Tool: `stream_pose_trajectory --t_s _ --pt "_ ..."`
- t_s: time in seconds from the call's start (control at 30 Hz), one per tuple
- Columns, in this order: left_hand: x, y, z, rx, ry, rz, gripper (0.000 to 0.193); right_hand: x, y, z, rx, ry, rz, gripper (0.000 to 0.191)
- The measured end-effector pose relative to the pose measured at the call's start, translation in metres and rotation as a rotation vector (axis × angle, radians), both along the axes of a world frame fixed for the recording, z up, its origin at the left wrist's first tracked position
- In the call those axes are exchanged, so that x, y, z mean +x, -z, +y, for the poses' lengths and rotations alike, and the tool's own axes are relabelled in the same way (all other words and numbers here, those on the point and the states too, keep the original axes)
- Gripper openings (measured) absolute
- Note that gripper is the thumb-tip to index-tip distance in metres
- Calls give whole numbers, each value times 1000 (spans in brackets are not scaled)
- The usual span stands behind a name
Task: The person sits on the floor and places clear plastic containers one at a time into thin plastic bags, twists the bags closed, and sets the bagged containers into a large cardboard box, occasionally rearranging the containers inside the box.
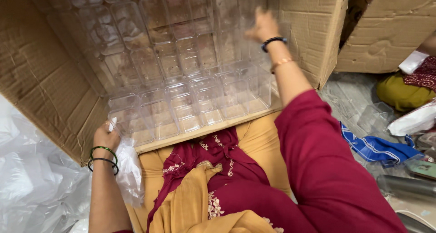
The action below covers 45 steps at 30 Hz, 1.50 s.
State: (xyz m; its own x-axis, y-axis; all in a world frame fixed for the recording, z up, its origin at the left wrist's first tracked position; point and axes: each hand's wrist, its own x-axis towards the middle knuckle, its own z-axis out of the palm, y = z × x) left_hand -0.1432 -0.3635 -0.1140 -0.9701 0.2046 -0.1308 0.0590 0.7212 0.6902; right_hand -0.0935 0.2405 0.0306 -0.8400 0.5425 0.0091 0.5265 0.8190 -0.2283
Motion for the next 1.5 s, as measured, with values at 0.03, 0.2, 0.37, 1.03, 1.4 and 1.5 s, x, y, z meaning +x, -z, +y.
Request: stream_pose_trajectory --t_s 0.03,0.2,0.37,1.03,1.4,1.5 --pt "0 0 0 12 9 13 30 9 -9 9 73 -35 239 111" --pt "0 3 -2 42 -10 -39 31 131 -53 26 267 -108 623 78" --pt "-1 11 -7 58 15 1 30 201 -30 -32 165 -61 471 80" --pt "7 -14 6 91 26 31 22 64 -6 50 -210 3 179 119" --pt "7 -4 -11 120 38 248 19 255 -71 -132 -177 -51 632 85" --pt "26 -21 -29 517 25 368 26 257 -40 -167 -239 -32 506 92"
